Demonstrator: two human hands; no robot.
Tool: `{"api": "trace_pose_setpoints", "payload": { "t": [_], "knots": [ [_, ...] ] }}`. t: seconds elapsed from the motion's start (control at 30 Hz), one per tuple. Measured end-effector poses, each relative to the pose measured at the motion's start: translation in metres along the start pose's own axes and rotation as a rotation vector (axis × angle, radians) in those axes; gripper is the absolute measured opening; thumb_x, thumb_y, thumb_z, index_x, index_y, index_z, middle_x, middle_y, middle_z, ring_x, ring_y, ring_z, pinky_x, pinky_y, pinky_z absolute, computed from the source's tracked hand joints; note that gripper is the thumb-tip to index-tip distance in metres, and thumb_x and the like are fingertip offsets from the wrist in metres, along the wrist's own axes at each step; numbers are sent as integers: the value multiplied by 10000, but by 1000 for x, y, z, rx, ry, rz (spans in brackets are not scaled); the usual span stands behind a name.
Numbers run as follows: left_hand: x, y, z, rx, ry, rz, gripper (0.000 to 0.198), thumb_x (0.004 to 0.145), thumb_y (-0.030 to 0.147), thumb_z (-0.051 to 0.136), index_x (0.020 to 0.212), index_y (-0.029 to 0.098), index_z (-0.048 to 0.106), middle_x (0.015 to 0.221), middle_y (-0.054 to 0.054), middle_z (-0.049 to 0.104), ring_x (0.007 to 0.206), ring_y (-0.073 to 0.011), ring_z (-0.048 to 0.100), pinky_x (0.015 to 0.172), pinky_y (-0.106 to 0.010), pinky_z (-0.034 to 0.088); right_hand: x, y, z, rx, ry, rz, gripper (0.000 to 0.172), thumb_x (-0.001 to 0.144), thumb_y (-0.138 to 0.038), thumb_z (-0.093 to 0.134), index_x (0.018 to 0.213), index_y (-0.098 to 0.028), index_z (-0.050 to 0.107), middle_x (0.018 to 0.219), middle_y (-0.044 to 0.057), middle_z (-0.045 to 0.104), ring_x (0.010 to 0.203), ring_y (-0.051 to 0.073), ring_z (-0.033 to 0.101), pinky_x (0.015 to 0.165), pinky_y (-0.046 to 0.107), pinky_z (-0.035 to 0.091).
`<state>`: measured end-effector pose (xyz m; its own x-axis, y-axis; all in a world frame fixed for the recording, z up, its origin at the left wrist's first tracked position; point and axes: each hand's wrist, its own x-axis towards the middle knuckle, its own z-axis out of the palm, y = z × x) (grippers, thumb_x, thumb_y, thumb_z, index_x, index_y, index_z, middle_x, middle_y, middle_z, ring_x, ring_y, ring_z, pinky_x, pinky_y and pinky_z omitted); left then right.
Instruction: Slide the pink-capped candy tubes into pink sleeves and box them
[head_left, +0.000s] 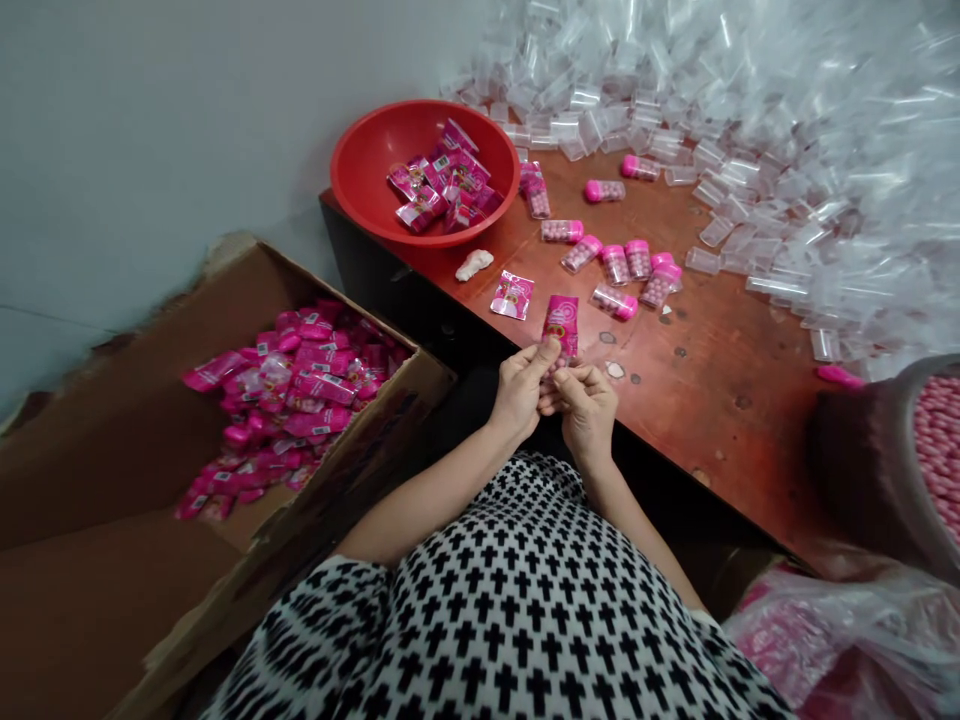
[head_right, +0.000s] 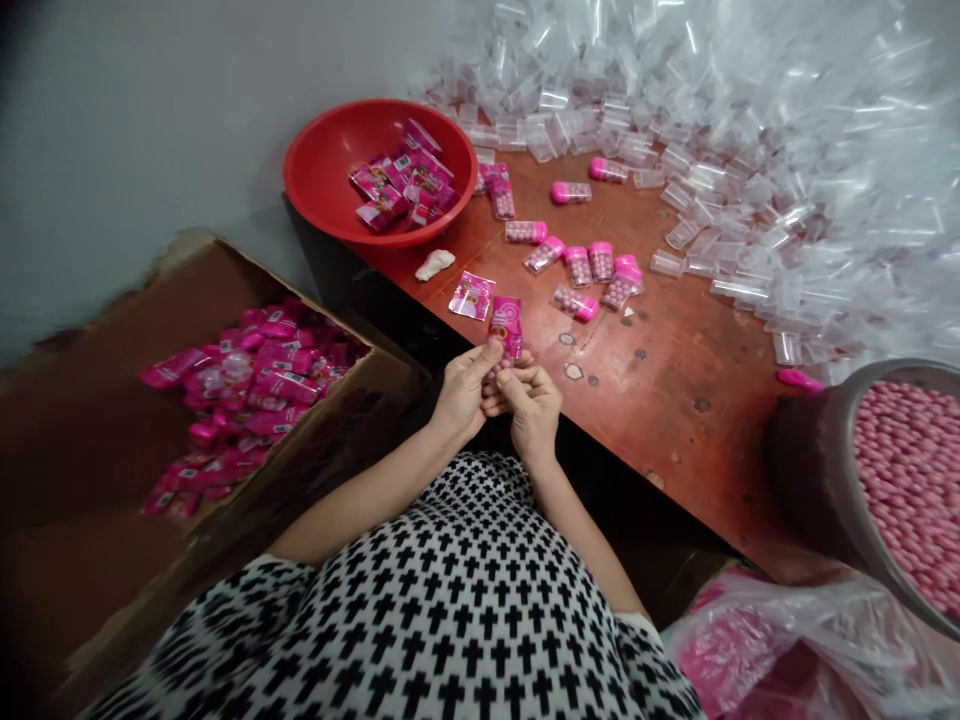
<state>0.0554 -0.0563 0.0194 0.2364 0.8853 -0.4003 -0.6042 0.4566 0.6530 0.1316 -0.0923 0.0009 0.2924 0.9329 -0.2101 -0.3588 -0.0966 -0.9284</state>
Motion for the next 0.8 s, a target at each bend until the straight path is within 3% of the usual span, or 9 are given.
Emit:
{"api": "trace_pose_setpoints", "payload": {
  "t": [0.13,0.27,0.37,0.5,0.67,0.8],
  "knots": [
    [3,4,-1,-116,8,47,408,672,503,737,669,121,594,598,5,567,496,-44,508,469,-155,418,8,-11,-9,-175,-50,-132,213,808,-389,630,786,-178,610,643,-14,680,469,99,614,438,216,532],
    [2,4,-1,-144,24,30,376,686,455,743,668,110,594,603,15,560,518,-30,500,528,-144,435,17,-15,-16,-550,10,-485,212,834,-337,597,1000,-214,647,898,37,720,675,143,677,594,289,585],
    [1,1,0,-140,40,21,379,660,435,768,644,105,584,597,19,557,520,-25,496,538,-142,434,23,-16,-18,-913,53,-826,164,856,-255,562,975,-206,664,883,52,734,769,167,690,717,310,570],
    [1,-3,0,-123,32,21,370,648,429,777,676,106,598,618,13,571,545,-42,515,566,-167,459,28,-18,-21,-1205,84,-1119,146,878,-173,514,907,-178,657,778,52,735,683,140,680,637,243,506],
    [-3,-3,-1,-83,10,27,357,656,429,770,697,119,597,647,22,564,571,-45,518,659,-209,509,34,-21,-24,-1322,28,-1182,129,885,-163,499,849,-172,623,660,21,684,569,118,617,543,245,397],
    [-11,0,-8,-36,-165,19,309,688,341,763,911,171,635,845,7,624,731,-81,593,784,-272,536,37,-26,-25,-1274,-34,-1179,113,871,-153,498,816,-180,593,632,11,647,563,119,586,553,247,386]
  ]
}}
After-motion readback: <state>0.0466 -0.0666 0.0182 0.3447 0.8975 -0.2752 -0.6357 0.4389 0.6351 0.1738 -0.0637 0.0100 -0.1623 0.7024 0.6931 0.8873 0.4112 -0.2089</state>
